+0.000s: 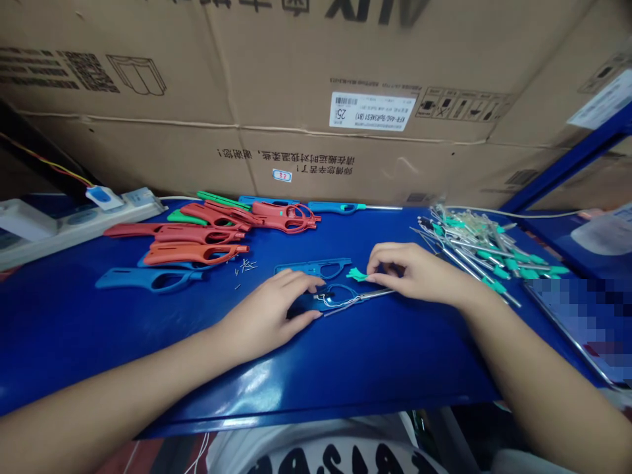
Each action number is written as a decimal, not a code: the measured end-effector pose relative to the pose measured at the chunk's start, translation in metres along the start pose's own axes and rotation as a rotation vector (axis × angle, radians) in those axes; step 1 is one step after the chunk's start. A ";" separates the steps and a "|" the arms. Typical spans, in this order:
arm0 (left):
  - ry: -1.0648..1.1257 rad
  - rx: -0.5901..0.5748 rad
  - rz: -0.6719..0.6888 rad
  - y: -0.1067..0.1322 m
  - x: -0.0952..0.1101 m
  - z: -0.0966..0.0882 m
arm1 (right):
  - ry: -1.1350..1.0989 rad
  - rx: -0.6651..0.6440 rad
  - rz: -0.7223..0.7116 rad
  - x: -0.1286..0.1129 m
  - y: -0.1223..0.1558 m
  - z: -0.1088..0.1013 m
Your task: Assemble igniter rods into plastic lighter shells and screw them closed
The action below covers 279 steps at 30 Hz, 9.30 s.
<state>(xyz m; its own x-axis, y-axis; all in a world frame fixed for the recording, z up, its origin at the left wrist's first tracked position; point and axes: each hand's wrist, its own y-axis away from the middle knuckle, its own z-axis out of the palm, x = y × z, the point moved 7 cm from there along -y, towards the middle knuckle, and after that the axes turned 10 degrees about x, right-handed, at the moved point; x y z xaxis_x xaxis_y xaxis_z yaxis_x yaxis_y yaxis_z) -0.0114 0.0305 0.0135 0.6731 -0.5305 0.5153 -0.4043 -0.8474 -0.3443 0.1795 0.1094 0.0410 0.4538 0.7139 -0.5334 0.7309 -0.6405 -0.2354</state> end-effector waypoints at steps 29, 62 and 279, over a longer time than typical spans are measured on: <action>0.030 0.020 -0.032 -0.003 -0.002 -0.001 | 0.234 0.005 -0.300 -0.038 0.002 0.043; -0.027 -0.014 0.016 0.001 0.001 0.003 | 0.336 0.014 -0.383 -0.042 0.006 0.044; 0.375 0.228 -0.215 -0.005 -0.010 -0.008 | -0.510 0.049 0.101 -0.016 -0.012 0.056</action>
<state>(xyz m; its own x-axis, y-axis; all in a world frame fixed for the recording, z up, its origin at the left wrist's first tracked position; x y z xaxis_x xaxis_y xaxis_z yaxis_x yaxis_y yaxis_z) -0.0212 0.0402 0.0167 0.4404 -0.3511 0.8263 -0.1061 -0.9343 -0.3404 0.1351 0.0898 0.0073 0.2063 0.4267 -0.8806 0.6661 -0.7204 -0.1930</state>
